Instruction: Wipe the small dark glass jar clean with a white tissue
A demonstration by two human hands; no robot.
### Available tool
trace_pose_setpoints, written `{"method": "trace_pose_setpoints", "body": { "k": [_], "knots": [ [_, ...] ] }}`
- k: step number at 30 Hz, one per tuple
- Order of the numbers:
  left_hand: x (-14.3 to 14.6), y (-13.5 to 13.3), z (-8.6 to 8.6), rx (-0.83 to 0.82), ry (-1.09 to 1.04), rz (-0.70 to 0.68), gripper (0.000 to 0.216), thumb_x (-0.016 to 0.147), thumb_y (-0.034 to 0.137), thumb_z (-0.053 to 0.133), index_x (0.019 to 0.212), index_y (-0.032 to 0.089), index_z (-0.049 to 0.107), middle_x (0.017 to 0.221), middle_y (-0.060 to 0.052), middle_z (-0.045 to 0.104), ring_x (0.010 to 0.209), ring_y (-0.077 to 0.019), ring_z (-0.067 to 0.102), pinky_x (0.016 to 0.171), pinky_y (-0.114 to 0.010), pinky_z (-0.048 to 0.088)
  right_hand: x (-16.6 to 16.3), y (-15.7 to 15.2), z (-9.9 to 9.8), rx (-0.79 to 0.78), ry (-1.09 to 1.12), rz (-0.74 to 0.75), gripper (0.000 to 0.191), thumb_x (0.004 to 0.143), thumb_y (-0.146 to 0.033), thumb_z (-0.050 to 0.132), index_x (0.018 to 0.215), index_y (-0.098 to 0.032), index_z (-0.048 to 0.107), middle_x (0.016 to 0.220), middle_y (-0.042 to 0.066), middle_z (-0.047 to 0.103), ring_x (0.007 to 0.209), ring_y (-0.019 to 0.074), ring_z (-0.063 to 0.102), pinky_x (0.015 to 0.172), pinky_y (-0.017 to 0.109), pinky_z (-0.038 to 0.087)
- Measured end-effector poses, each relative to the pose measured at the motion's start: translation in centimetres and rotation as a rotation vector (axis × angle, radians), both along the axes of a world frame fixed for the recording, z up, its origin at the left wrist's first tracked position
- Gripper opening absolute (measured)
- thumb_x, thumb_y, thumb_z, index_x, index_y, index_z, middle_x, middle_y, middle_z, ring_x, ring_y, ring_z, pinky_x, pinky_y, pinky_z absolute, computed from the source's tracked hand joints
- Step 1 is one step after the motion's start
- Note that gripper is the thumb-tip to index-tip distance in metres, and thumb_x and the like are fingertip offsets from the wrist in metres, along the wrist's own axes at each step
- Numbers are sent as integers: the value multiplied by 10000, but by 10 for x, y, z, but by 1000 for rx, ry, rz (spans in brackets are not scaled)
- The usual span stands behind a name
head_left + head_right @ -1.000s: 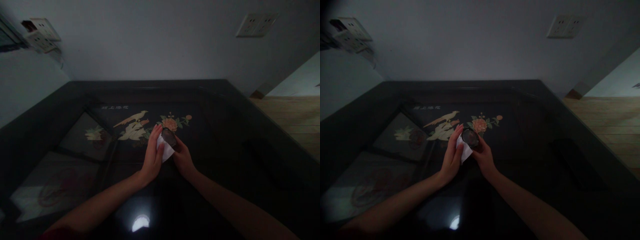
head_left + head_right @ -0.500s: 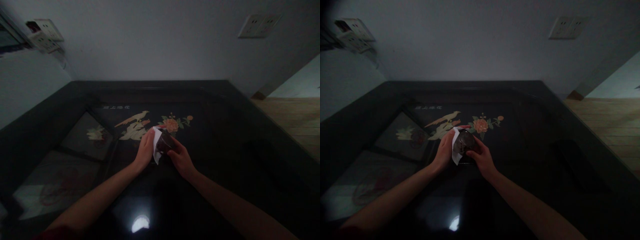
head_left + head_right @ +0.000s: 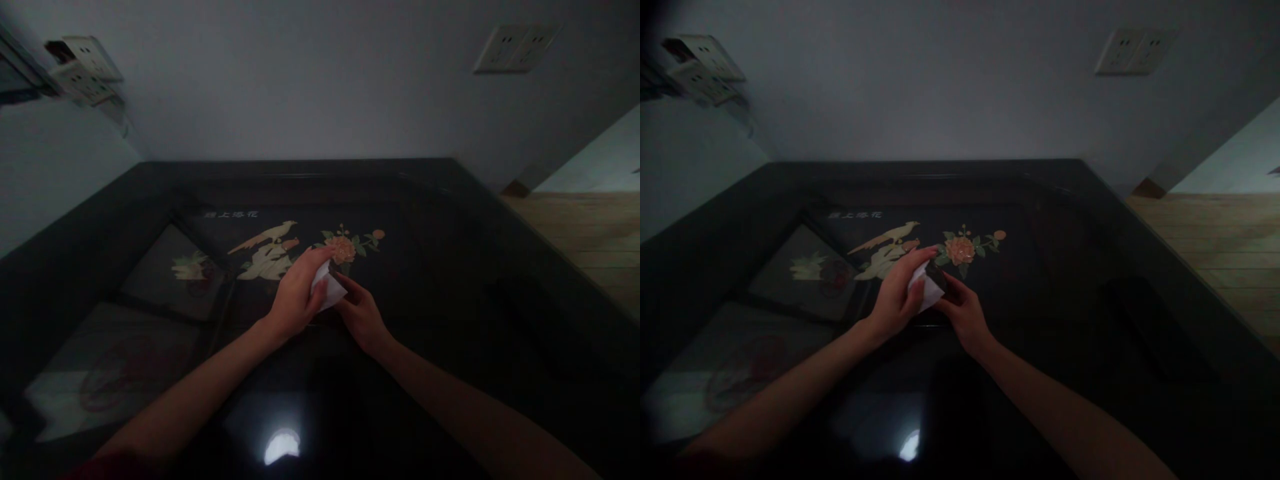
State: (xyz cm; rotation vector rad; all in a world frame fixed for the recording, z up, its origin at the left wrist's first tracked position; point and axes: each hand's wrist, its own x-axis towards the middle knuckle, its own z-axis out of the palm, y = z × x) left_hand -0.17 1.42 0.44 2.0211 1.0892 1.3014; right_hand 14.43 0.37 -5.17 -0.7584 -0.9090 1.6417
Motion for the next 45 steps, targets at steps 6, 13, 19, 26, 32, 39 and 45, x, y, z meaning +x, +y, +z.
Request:
{"method": "trace_pose_setpoints", "body": {
  "k": [6,13,19,26,32,39,45],
  "knots": [
    [-1,13,8,-590,-326,45,422,879,486,478,1035,174,717,934,-90,730,851,-257,654,823,-372,496,0,-1,0,-46,-8,-28,545,573,-270,841,1097,-259,693,1085,23,738,1042,262,668,1007,462,464],
    [2,9,5,-258,-204,138,341,913,412,451,1017,199,695,1089,-84,655,1063,-243,573,988,-365,415,0,0,0,-33,-56,-53,545,579,-331,833,1098,-250,687,1106,36,729,1054,268,661,994,453,475],
    [2,-3,-3,32,102,36,303,923,332,453,1149,211,612,1195,-108,632,1187,-255,538,1099,-459,326,0,0,1,-41,-33,-65,569,553,-359,854,1090,-258,694,1160,33,708,1092,279,637,979,431,483],
    [0,-3,1,150,178,-43,326,923,278,447,1187,217,628,1270,-93,626,1264,-244,505,1154,-469,254,-1,0,3,6,-40,-50,503,592,-339,842,1067,-255,701,1133,26,719,1080,274,643,990,428,464],
    [3,4,7,-368,-233,75,382,931,409,415,1075,194,696,1027,-85,709,1006,-252,633,954,-384,453,0,-1,2,-63,12,-44,496,588,-270,833,1067,-270,703,1086,14,737,1065,271,656,1024,468,440],
    [5,10,3,-605,-356,76,461,938,416,337,1071,131,673,981,-98,712,847,-227,656,793,-350,502,1,-2,2,-83,12,-39,525,567,-253,847,1072,-256,701,1089,26,737,1043,259,665,1017,448,451],
    [4,-2,-3,99,177,100,395,973,282,314,1273,146,530,1295,-139,578,1237,-227,500,1064,-415,377,0,-1,4,-101,50,-65,512,548,-260,863,1037,-262,710,1108,17,725,1058,251,648,997,411,463]
  ]
}}
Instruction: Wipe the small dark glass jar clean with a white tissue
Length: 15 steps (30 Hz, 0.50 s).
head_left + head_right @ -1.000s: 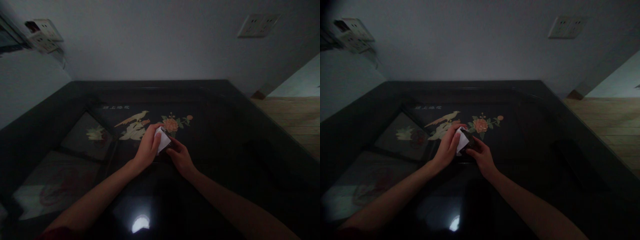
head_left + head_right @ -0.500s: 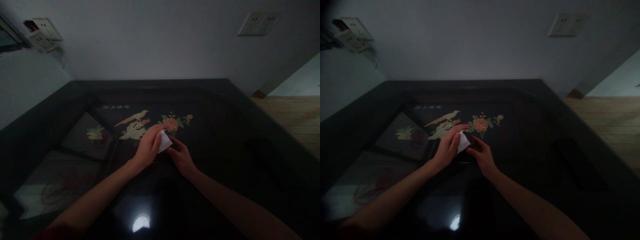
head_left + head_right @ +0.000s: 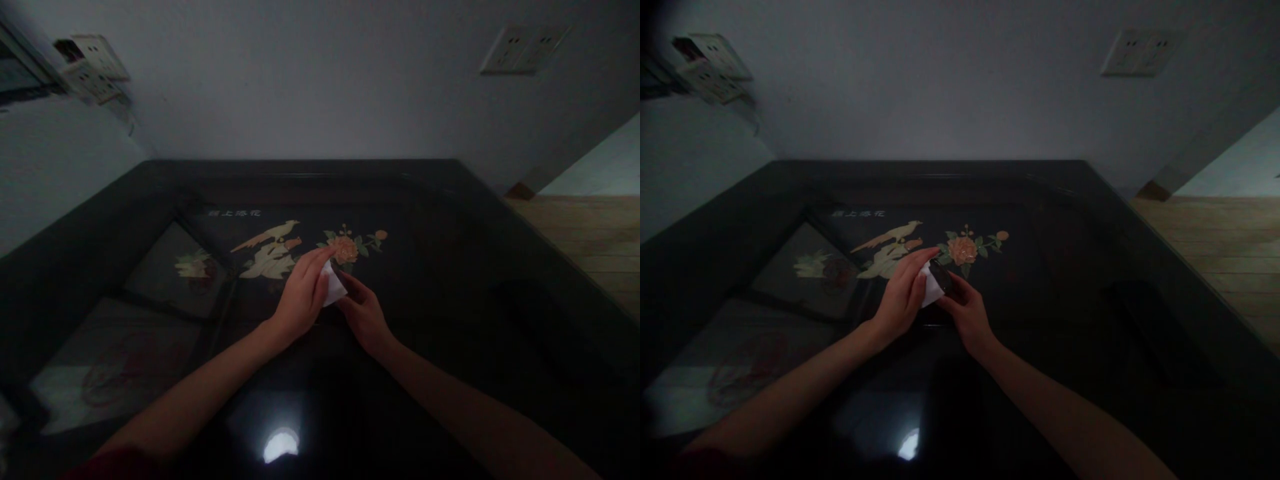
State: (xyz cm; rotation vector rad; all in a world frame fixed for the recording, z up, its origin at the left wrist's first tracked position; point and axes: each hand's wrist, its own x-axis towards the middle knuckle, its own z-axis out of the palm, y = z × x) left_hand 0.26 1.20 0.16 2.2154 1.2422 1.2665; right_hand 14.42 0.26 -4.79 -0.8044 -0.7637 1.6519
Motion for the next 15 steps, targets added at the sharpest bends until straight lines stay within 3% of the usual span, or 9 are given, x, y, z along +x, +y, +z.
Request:
{"method": "trace_pose_setpoints", "body": {
  "k": [4,8,11,15],
  "knots": [
    [-5,0,-4,176,146,-90,389,947,243,375,1311,161,484,1312,-148,557,1257,-240,482,1057,-437,390,0,1,0,14,-19,-5,518,535,-280,871,1027,-253,713,1094,24,729,1054,256,647,989,412,469],
    [-7,3,-7,123,31,-110,351,945,273,407,1255,164,532,1265,-132,586,1210,-232,511,1033,-413,401,-1,1,0,19,-30,-4,501,542,-268,866,1019,-259,714,1087,21,732,1046,252,652,991,416,468],
    [-5,5,-4,-85,-169,-47,357,968,323,350,1174,161,593,1180,-110,635,1115,-217,565,990,-380,421,0,1,-1,20,-26,13,503,564,-253,854,1045,-257,709,1095,25,731,1043,248,657,994,414,466],
    [0,9,2,-595,-551,-20,472,941,467,342,1079,139,652,1004,-93,699,871,-210,643,809,-336,497,0,0,-2,17,-41,7,516,566,-237,845,1061,-260,701,1094,21,732,1036,247,663,992,421,468]
  ]
}}
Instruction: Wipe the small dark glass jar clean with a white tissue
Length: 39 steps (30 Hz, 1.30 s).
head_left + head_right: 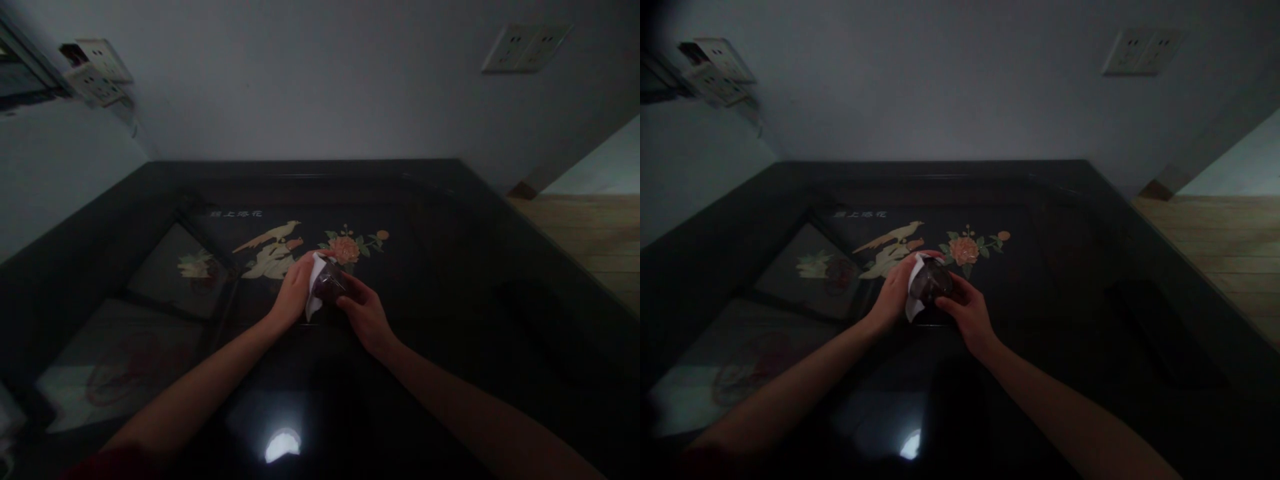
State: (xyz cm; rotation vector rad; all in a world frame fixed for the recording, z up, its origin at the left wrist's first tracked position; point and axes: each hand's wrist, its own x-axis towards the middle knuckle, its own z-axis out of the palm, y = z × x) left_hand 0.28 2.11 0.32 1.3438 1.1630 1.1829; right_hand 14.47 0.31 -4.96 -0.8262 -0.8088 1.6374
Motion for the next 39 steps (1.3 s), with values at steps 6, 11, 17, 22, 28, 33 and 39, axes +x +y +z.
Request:
{"method": "trace_pose_setpoints", "body": {
  "k": [6,11,17,22,28,33,39],
  "knots": [
    [5,1,0,-211,-165,10,523,923,514,350,1105,125,649,975,-101,710,844,-220,659,778,-339,511,1,1,-2,8,-6,-8,514,570,-252,848,1061,-264,695,1085,18,734,1029,241,666,990,413,471],
    [3,-8,-6,335,286,96,437,979,374,294,1241,152,565,1244,-120,617,1164,-224,557,1028,-396,409,0,2,-4,26,-6,-10,508,596,-285,839,1078,-275,681,1110,19,722,1053,251,658,996,434,471],
    [-5,-8,-7,801,609,-43,413,971,219,302,1343,177,475,1344,-131,558,1280,-210,487,1119,-446,329,0,1,-3,54,-36,-6,542,551,-234,853,1064,-275,686,1123,11,717,1080,245,644,1001,409,474],
    [-5,-4,-2,552,431,-8,378,973,296,330,1197,152,599,1232,-123,634,1179,-223,561,1039,-400,406,0,1,1,31,-65,-14,542,559,-220,838,1075,-262,681,1108,17,724,1059,244,654,985,421,487],
    [-3,7,2,-128,-63,-21,420,911,429,405,1027,136,681,982,-87,723,843,-211,669,802,-327,512,0,0,9,16,-92,-3,555,525,-186,848,1052,-266,690,1086,13,733,1055,238,662,972,421,504],
    [-1,2,2,-89,-28,33,443,927,429,353,1022,136,672,987,-92,712,852,-215,660,814,-340,509,0,0,9,30,-90,3,546,526,-208,853,1045,-270,693,1075,10,736,1048,247,663,954,429,517],
    [-1,-10,-7,631,578,26,372,962,282,326,1226,160,557,1254,-131,596,1211,-233,519,1065,-434,374,-1,2,3,35,-55,-47,498,543,-198,838,1017,-269,703,1072,7,732,1028,234,662,965,399,496]
  ]
}}
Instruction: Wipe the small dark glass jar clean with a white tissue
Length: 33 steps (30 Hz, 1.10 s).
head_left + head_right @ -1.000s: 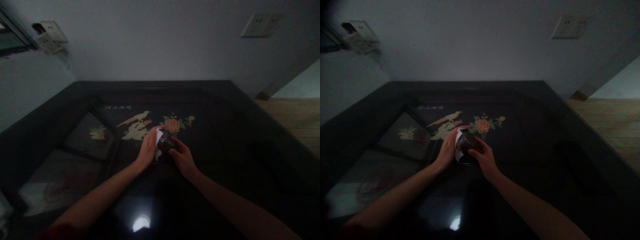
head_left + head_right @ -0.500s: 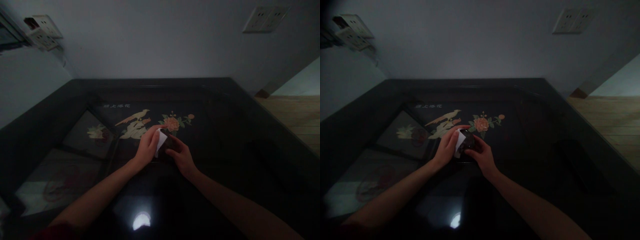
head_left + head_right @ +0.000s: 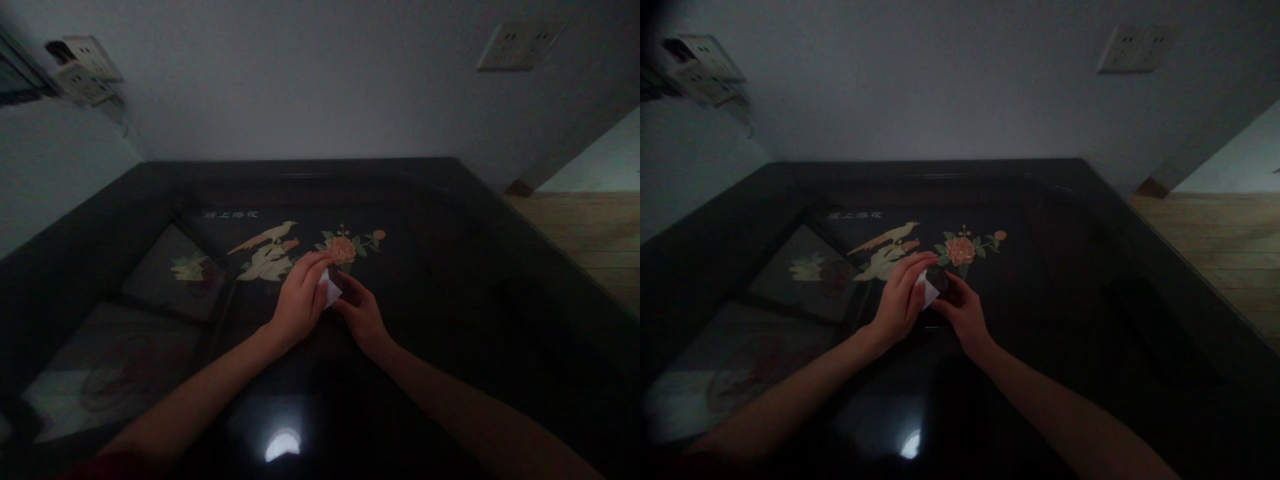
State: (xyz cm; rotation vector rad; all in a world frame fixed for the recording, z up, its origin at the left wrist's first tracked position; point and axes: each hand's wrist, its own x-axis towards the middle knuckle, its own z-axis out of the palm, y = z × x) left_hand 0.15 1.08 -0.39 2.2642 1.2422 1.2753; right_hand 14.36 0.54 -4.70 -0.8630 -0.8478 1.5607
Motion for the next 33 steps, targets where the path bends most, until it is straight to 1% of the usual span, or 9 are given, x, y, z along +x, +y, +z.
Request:
{"method": "trace_pose_setpoints", "body": {
  "k": [3,5,12,15,20,24,26,29,33],
  "knots": [
    [-3,1,-3,149,103,-68,368,951,229,345,1257,146,532,1281,-145,575,1262,-228,482,1103,-441,334,-1,0,0,-4,17,-4,508,533,-184,840,1015,-266,704,1055,1,734,1014,229,663,954,391,498],
    [-4,2,-3,101,45,-73,373,958,236,336,1257,137,536,1288,-148,574,1263,-226,482,1095,-424,342,-1,-1,2,-3,9,-8,508,536,-185,839,1020,-258,704,1068,8,733,1023,231,660,962,397,493],
    [-1,13,9,-655,-512,28,458,930,431,355,1099,136,661,1024,-97,710,908,-225,653,871,-353,486,1,-3,9,10,-54,-4,549,507,-184,851,1027,-261,692,1076,10,735,1054,243,662,964,422,509],
    [2,15,11,-800,-642,13,450,901,433,376,1030,133,686,940,-80,725,836,-219,662,806,-333,501,3,-3,9,22,-60,5,567,492,-183,859,1025,-269,686,1065,6,736,1048,241,665,949,414,520],
    [4,3,2,-384,-422,74,436,963,375,287,1120,149,626,1115,-110,670,1018,-220,619,921,-360,463,4,-3,6,38,-90,26,526,529,-201,843,1023,-265,674,1055,6,728,1039,242,658,956,420,503],
    [0,0,-4,31,-31,-23,374,960,294,338,1234,158,553,1264,-137,600,1234,-239,512,1067,-440,369,2,-2,5,39,-69,-14,474,530,-204,836,974,-258,680,1021,5,728,1001,229,657,930,390,507],
    [-1,0,-4,145,65,-79,365,948,245,358,1253,163,541,1280,-134,594,1285,-238,473,1095,-464,343,1,-2,6,41,-54,-29,465,518,-195,837,952,-256,682,996,1,730,972,219,660,906,371,517],
    [-2,1,0,118,67,-87,373,954,238,342,1255,174,552,1291,-123,596,1279,-227,483,1087,-448,362,1,-2,8,40,-59,-23,465,514,-195,842,944,-254,675,973,-1,731,953,217,666,899,373,524],
    [-1,3,9,-199,-168,-5,416,968,338,311,1177,164,625,1233,-112,639,1179,-233,563,1039,-407,408,2,-4,9,33,-95,-3,500,505,-204,855,962,-259,660,993,3,728,984,228,668,919,392,524]
  ]
}}
